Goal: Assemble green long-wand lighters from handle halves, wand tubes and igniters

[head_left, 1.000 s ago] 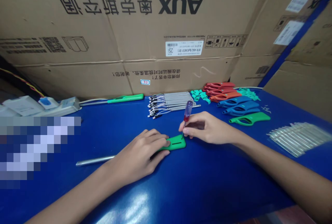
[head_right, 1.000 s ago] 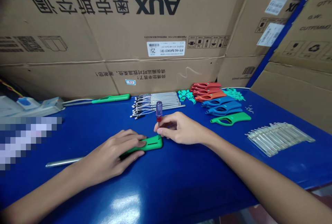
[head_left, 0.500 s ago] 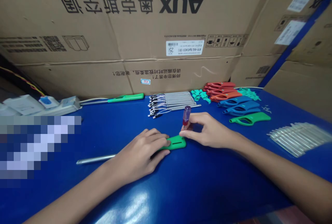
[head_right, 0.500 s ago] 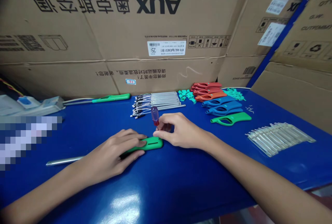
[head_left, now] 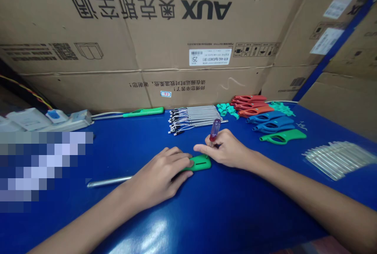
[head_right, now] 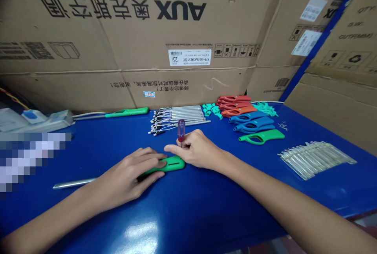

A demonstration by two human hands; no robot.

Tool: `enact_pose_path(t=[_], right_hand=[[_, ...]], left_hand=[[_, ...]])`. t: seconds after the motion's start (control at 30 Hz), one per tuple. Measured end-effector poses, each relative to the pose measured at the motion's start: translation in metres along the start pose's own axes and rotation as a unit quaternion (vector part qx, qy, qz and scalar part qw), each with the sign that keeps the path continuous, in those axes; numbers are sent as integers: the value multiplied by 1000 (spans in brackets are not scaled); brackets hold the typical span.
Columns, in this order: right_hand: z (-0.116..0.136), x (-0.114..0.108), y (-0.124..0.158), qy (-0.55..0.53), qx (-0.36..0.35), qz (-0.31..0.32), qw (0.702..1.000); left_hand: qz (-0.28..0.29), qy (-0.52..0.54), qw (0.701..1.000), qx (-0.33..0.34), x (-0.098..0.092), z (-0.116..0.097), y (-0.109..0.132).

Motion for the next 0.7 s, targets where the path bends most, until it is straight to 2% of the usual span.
enact_pose_path(t=[0.2, 0.3, 0.4, 0.57, 0.7], right_hand=[[2, -3, -2, 26, 26, 11, 999], [-2, -1, -2, -62, 92, 48, 993], [-3, 0, -1, -173, 147, 100, 969], [-1, -8, 2, -227, 151, 178, 945], [-1, -16, 3, -194, 114, 181, 957]], left_hand=[[-2, -3, 1000, -4, 0, 0, -1], [1, -3, 1000, -1, 1, 0, -1], [1, 1, 1000, 2, 1, 0, -2], [3, 1, 1000, 4, 1, -1, -1], [1, 2, 1000, 3, -1, -2, -1]])
Point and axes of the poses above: each hand's wrist, its own y-axis away from the middle knuckle, its own x-axis out of the palm, z = x × y, the point moved 5 cm from there along -y, towards the middle knuckle, and after that the axes turned 1 degree about z, right-handed, at the moved point
